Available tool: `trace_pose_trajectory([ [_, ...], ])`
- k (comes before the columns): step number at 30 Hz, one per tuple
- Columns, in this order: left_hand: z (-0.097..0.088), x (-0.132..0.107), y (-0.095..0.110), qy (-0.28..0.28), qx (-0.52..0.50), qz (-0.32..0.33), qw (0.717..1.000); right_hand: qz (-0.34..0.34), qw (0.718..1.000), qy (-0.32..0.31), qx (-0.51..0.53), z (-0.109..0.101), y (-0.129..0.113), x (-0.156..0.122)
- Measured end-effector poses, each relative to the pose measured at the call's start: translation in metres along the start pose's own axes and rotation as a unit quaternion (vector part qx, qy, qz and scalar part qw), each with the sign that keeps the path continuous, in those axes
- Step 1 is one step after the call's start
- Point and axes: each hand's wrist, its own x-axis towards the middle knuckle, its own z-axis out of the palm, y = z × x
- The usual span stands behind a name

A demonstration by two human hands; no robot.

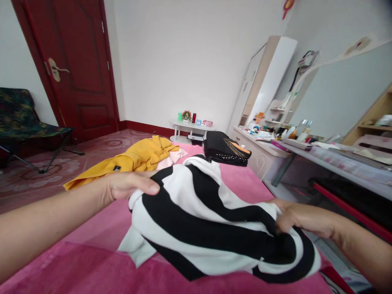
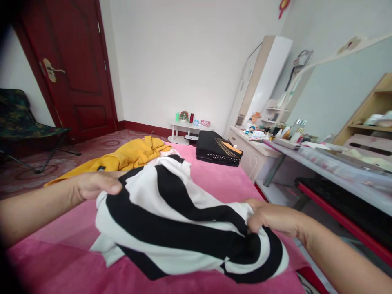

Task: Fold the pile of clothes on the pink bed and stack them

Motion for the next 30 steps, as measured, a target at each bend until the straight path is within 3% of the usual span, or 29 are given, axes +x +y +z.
trace_pose_trajectory([
  [2, -0.002, 0.004, 0.019, -0.010, 0.033, -0.060, 0.998, 0.011, 0.999, -0.033, -0.007, -0.013, -0.015, 0.003],
  [3, -0.005, 0.012, 0.032, 0.028, 0.062, -0.058, 0.996, 0.005, 1.000, -0.004, -0.020, -0.026, -0.025, 0.008],
  [4, -0.012, 0.023, 0.044, 0.106, 0.111, -0.015, 0.988, -0.011, 0.998, 0.046, -0.038, -0.042, -0.035, 0.015],
  [5, -0.021, 0.037, 0.055, 0.218, 0.170, 0.046, 0.960, -0.045, 0.988, 0.137, -0.058, -0.059, -0.045, 0.023],
  [6, -0.033, 0.052, 0.064, 0.317, 0.229, 0.104, 0.914, -0.088, 0.954, 0.269, -0.098, -0.076, -0.054, 0.033],
  [7, -0.047, 0.067, 0.069, 0.387, 0.284, 0.142, 0.866, -0.152, 0.898, 0.390, -0.137, -0.089, -0.061, 0.043],
  [9, -0.073, 0.092, 0.066, 0.476, 0.383, 0.170, 0.773, -0.263, 0.765, 0.549, -0.209, -0.100, -0.070, 0.063],
  [10, -0.084, 0.100, 0.057, 0.500, 0.427, 0.163, 0.736, -0.304, 0.711, 0.585, -0.243, -0.095, -0.070, 0.072],
  [11, -0.092, 0.105, 0.044, 0.508, 0.464, 0.145, 0.711, -0.332, 0.680, 0.592, -0.278, -0.083, -0.066, 0.080],
  [12, -0.096, 0.107, 0.027, 0.500, 0.495, 0.122, 0.701, -0.346, 0.673, 0.573, -0.314, -0.066, -0.060, 0.088],
  [14, -0.094, 0.105, -0.012, 0.434, 0.545, 0.086, 0.712, -0.368, 0.730, 0.445, -0.366, -0.021, -0.039, 0.101],
  [17, -0.073, 0.087, -0.065, 0.363, 0.581, 0.091, 0.723, -0.296, 0.817, 0.297, -0.396, 0.043, 0.001, 0.112],
  [19, -0.053, 0.071, -0.084, 0.327, 0.585, 0.117, 0.733, -0.248, 0.844, 0.257, -0.401, 0.070, 0.024, 0.114],
  [21, -0.036, 0.056, -0.090, 0.305, 0.582, 0.131, 0.743, -0.228, 0.849, 0.247, -0.409, 0.082, 0.038, 0.114],
  [24, -0.015, 0.038, -0.089, 0.283, 0.581, 0.112, 0.755, -0.225, 0.845, 0.238, -0.423, 0.074, 0.043, 0.116],
  [27, -0.004, 0.030, -0.089, 0.243, 0.583, 0.086, 0.770, -0.198, 0.863, 0.153, -0.439, 0.036, 0.024, 0.116],
  [28, -0.002, 0.028, -0.090, 0.231, 0.583, 0.083, 0.775, -0.199, 0.865, 0.151, -0.434, 0.019, 0.013, 0.116],
  [29, 0.000, 0.028, -0.092, 0.223, 0.582, 0.084, 0.778, -0.213, 0.861, 0.197, -0.418, 0.001, 0.001, 0.114],
  [30, 0.001, 0.028, -0.094, 0.216, 0.580, 0.086, 0.781, -0.243, 0.828, 0.329, -0.384, -0.015, -0.012, 0.113],
])
